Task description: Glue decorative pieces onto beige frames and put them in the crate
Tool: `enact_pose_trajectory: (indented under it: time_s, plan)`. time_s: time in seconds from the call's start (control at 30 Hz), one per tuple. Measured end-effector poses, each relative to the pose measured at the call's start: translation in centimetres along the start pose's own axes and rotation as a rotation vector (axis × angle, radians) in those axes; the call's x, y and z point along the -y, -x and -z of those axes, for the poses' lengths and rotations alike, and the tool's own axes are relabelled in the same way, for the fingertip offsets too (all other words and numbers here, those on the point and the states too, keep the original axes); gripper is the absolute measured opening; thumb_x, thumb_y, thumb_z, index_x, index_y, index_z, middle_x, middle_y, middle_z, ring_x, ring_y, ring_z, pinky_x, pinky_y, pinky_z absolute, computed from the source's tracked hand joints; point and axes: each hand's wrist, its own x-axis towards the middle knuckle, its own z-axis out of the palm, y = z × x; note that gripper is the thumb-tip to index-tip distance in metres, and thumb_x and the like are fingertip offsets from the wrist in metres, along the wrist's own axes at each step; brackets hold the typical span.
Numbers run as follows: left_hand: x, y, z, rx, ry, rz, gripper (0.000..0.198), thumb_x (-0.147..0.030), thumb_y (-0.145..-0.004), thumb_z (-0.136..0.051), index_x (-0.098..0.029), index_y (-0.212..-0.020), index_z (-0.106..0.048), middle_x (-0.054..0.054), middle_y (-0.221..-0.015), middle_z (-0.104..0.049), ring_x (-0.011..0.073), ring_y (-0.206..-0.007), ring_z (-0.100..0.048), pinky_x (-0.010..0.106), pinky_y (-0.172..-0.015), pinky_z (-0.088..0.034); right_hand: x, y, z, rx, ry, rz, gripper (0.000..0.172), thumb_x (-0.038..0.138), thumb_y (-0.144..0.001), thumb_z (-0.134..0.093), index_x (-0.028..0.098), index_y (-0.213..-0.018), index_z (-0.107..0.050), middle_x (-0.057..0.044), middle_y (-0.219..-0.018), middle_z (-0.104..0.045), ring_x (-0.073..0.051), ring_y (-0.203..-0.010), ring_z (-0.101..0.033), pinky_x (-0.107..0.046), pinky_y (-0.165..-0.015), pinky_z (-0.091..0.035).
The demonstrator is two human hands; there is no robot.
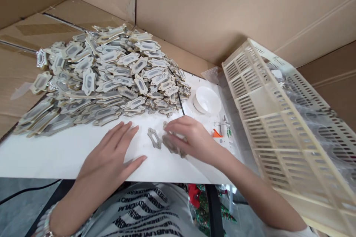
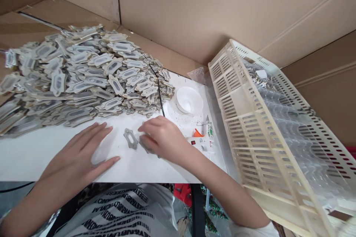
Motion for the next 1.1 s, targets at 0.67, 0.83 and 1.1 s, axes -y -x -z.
enact_pose_trajectory:
  time_s: [0.67, 0.83, 1.1]
  plan:
    - [-0.5, -1.4, -0.3, 0.024, 0.079, -0.078, 0.032, -0.035, -0.096, -0.053, -0.023, -0.124, -0.063, 0.009, -0.121, -0.070, 0.0296, -0.106, -0.063, 0.049, -0.093, -0.053, 4.1, 5.8, -4.0, -0.006, 0.174, -0.152, 0.039, 0.021, -0.095, -0.055, 0.009, -0.132, -0.059, -0.017, -0.133, -0.063, -0.032, -0.120, -0.056, -0.050, -0.103, -0.052]
    - [0.4, -1.2, -0.3, 0.051, 0.090, -0.059, 0.023, -0.030, -0.096, -0.053, -0.026, -0.113, -0.067, 0.006, -0.121, -0.072, 0.0300, -0.105, -0.066, 0.052, -0.092, -0.054, 5.2, 6.0, -5.5, -0.113, 0.169, -0.252, 0.040, 0.022, -0.095, -0.052, 0.009, -0.132, -0.058, -0.018, -0.128, -0.065, -0.033, -0.117, -0.057, -0.057, -0.099, -0.053]
    - [1.1, -1.5, 0.9, 0.025, 0.078, -0.176, 0.022, -0.027, -0.101, -0.045, -0.027, -0.114, -0.062, 0.001, -0.111, -0.076, 0.0235, -0.101, -0.071, 0.045, -0.088, -0.054, 6.5, 3.8, -8.4, -0.213, 0.258, -0.203, 0.039, 0.035, -0.099, -0.051, 0.020, -0.133, -0.058, -0.014, -0.141, -0.059, -0.036, -0.133, -0.048, -0.062, -0.105, -0.043]
